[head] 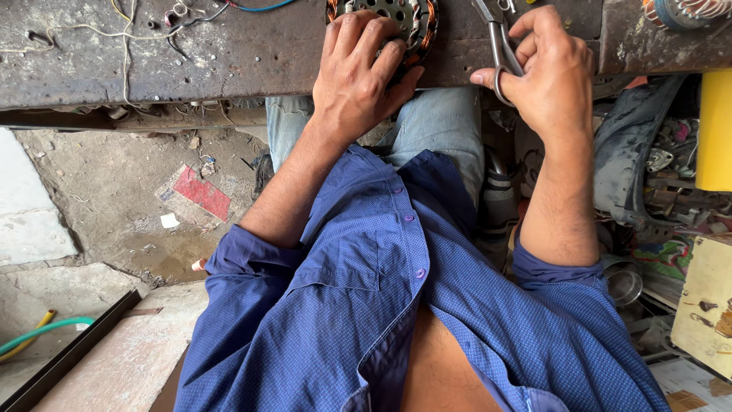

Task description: The person uses shears to trim excess copper wire from a motor stator winding. They repeatedly cut small wire ends and adjust the stator on the workbench.

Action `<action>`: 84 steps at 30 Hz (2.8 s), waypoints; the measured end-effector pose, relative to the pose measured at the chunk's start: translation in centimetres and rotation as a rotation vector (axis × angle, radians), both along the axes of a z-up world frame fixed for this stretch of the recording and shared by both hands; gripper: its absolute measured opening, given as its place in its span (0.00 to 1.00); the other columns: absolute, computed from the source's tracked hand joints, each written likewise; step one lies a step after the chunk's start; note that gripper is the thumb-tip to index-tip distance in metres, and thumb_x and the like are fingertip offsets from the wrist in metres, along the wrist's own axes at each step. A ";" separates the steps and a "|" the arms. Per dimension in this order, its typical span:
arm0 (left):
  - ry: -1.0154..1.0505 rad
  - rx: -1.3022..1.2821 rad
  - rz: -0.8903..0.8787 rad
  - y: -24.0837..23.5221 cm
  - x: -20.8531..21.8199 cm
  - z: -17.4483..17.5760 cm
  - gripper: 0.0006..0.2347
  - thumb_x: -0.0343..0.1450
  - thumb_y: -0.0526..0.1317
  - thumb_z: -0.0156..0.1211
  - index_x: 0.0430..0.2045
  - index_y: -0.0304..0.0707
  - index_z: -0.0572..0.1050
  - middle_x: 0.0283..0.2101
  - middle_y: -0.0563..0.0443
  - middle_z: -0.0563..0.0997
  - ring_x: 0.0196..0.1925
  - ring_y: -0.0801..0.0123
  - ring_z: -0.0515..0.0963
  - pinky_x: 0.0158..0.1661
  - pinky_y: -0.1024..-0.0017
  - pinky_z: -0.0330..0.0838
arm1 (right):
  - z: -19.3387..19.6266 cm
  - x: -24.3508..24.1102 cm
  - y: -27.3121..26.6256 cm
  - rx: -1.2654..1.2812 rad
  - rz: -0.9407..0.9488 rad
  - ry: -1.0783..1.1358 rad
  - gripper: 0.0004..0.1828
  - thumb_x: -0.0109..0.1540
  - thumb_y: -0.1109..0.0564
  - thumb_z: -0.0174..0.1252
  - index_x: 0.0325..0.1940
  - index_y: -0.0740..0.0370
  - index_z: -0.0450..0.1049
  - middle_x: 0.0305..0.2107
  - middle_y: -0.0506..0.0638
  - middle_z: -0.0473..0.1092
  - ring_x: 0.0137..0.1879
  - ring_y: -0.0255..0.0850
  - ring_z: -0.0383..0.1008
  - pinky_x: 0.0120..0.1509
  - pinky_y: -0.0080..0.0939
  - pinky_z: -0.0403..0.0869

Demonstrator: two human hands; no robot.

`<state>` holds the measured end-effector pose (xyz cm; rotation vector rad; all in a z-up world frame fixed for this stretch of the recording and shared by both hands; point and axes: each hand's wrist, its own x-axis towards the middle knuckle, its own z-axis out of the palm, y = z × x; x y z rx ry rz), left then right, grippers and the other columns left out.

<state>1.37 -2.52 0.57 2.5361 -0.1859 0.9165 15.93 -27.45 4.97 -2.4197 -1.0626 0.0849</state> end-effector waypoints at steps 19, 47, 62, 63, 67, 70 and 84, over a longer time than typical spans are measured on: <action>0.076 0.073 0.099 -0.6 0.3 -0.6 0.20 0.71 0.51 0.74 0.46 0.39 0.74 0.56 0.45 0.70 0.62 0.50 0.67 0.60 0.49 0.62 | -1.3 1.6 -1.1 0.166 -0.005 0.255 0.28 0.60 0.61 0.84 0.50 0.69 0.70 0.27 0.50 0.75 0.33 0.29 0.75 0.34 0.28 0.68; 0.303 -0.093 0.264 -0.4 0.5 -1.7 0.50 0.64 0.61 0.82 0.72 0.35 0.52 0.70 0.30 0.58 0.74 0.35 0.57 0.73 0.45 0.58 | -1.9 0.5 -0.2 0.052 -0.021 -0.107 0.35 0.52 0.49 0.88 0.48 0.62 0.71 0.24 0.45 0.72 0.29 0.36 0.75 0.37 0.38 0.73; 0.307 -0.106 -0.054 0.5 -0.5 1.0 0.46 0.58 0.55 0.82 0.68 0.38 0.62 0.70 0.37 0.61 0.74 0.37 0.57 0.71 0.44 0.60 | -1.5 0.2 -0.1 0.049 -0.024 -0.135 0.35 0.51 0.48 0.88 0.46 0.62 0.70 0.24 0.44 0.72 0.29 0.36 0.75 0.38 0.40 0.73; 0.302 -0.112 -0.057 0.6 -0.5 1.1 0.45 0.58 0.55 0.82 0.67 0.38 0.63 0.70 0.37 0.62 0.74 0.37 0.57 0.71 0.44 0.60 | -1.3 0.1 0.0 0.046 -0.026 -0.125 0.35 0.51 0.48 0.88 0.46 0.62 0.70 0.24 0.44 0.72 0.29 0.36 0.75 0.37 0.40 0.72; 0.284 -0.127 -0.085 0.7 -0.5 2.0 0.40 0.59 0.54 0.81 0.64 0.34 0.68 0.68 0.35 0.64 0.74 0.34 0.58 0.71 0.43 0.60 | -0.5 0.3 0.2 0.055 -0.095 0.057 0.35 0.53 0.48 0.86 0.50 0.62 0.70 0.25 0.45 0.73 0.29 0.36 0.76 0.33 0.39 0.71; 0.283 -0.116 -0.086 0.4 -0.2 2.7 0.38 0.62 0.56 0.80 0.61 0.32 0.71 0.67 0.34 0.67 0.74 0.32 0.60 0.71 0.42 0.61 | -0.5 0.8 0.3 0.095 -0.154 0.135 0.35 0.52 0.47 0.87 0.50 0.60 0.71 0.24 0.46 0.73 0.28 0.37 0.75 0.30 0.38 0.70; 0.368 -0.107 -0.097 -0.2 1.6 4.4 0.33 0.57 0.51 0.77 0.53 0.33 0.73 0.64 0.34 0.70 0.72 0.30 0.62 0.67 0.40 0.63 | -0.8 2.7 3.1 0.128 -0.198 0.159 0.38 0.44 0.40 0.85 0.45 0.56 0.70 0.19 0.43 0.71 0.23 0.37 0.73 0.30 0.43 0.71</action>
